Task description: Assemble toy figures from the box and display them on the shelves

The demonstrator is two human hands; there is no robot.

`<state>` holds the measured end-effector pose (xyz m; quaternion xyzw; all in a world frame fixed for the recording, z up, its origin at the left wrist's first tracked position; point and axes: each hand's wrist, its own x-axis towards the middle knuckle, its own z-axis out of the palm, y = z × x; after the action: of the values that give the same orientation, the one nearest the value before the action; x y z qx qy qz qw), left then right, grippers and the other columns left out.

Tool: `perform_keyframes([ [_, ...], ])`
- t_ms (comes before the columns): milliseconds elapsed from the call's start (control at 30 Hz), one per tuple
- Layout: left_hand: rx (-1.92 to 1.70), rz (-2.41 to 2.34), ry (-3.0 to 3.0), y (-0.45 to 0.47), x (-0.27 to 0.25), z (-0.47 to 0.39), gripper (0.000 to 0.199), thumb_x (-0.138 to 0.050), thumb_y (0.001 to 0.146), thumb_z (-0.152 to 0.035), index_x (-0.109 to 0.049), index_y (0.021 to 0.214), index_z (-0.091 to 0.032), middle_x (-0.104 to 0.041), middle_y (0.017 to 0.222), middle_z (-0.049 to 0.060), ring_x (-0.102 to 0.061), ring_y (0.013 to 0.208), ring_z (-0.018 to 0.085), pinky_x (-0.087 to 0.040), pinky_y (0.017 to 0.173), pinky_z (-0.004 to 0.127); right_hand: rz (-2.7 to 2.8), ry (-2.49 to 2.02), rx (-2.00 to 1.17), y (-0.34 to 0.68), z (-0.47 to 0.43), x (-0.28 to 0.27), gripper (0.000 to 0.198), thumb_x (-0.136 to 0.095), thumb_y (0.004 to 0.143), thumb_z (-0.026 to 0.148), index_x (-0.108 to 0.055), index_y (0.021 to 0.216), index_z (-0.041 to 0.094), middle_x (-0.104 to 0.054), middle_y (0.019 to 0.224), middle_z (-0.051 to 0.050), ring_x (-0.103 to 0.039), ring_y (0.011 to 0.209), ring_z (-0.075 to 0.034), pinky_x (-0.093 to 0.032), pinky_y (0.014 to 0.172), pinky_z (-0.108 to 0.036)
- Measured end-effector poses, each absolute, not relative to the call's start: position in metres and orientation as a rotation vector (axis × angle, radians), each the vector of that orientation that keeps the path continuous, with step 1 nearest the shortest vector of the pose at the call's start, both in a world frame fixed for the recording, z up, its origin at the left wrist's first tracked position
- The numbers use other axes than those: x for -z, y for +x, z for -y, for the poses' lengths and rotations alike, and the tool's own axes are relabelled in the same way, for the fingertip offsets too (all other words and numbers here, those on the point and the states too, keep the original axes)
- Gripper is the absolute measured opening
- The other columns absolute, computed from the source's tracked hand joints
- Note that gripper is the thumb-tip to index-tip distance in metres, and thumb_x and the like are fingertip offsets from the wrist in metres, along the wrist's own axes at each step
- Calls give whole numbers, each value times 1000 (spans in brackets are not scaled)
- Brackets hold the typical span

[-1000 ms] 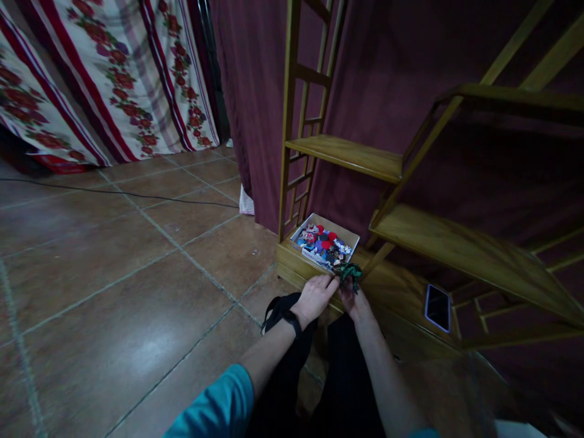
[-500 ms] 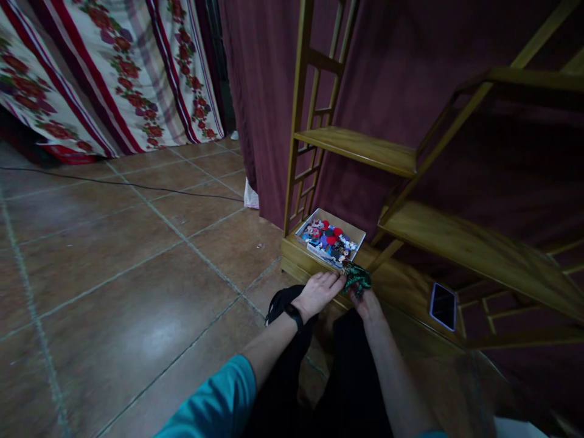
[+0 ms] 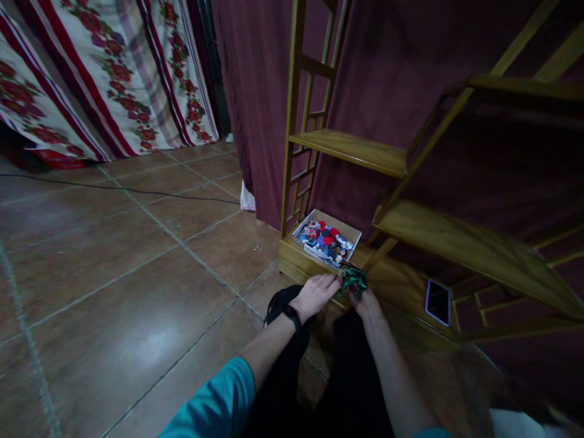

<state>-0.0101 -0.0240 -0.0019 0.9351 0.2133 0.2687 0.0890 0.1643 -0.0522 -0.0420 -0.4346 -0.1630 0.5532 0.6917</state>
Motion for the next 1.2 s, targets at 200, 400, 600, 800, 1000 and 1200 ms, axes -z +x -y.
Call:
perform_keyframes([
  [200, -819, -781, 2628, -4, 10, 19, 21, -34, 88, -23, -47, 103, -18, -58, 86, 5, -56, 80, 16, -44, 71, 27, 308, -904, -1304, 167, 51, 59, 14, -64, 65, 11, -60, 73, 22, -68, 73, 5, -65, 72, -12, -52, 75, -27],
  [400, -877, -939, 2288, 3, 22, 4, 15, -43, 84, -26, -53, 93, -20, -61, 83, 5, -59, 76, 16, -42, 66, 25, 326, -959, -1390, 165, 50, 57, 24, -61, 67, 9, -60, 88, 19, -70, 85, -2, -66, 82, -16, -49, 84, -35],
  [600, -913, -1065, 2051, 6, 25, -5, 26, -50, 78, -23, -57, 104, -21, -66, 89, 6, -61, 80, 18, -42, 69, 25, 292, -1011, -1382, 164, 50, 59, 34, -60, 67, 7, -58, 101, 15, -69, 89, -7, -66, 78, -16, -51, 80, -33],
  [800, -874, -1116, 1978, 8, 24, -7, 29, -51, 77, -25, -59, 105, -20, -68, 91, 7, -62, 86, 19, -42, 72, 25, 294, -997, -1360, 163, 50, 59, 35, -59, 67, 6, -59, 101, 14, -68, 88, -8, -66, 79, -16, -51, 82, -33],
  [1000, -850, -1133, 2055, 10, 26, -8, 30, -48, 78, -24, -58, 106, -20, -67, 94, 7, -62, 87, 18, -42, 73, 24, 364, -1002, -1317, 159, 53, 60, 39, -66, 60, 6, -62, 98, 13, -68, 84, -6, -66, 75, -15, -51, 80, -32],
  [1200, -912, -1116, 1977, 9, 28, -9, 30, -51, 76, -27, -60, 103, -19, -68, 90, 7, -62, 84, 18, -44, 71, 25, 445, -1096, -1133, 154, 49, 65, 43, -73, 55, 21, -64, 96, 15, -67, 82, -4, -64, 69, -15, -53, 71, -32],
])
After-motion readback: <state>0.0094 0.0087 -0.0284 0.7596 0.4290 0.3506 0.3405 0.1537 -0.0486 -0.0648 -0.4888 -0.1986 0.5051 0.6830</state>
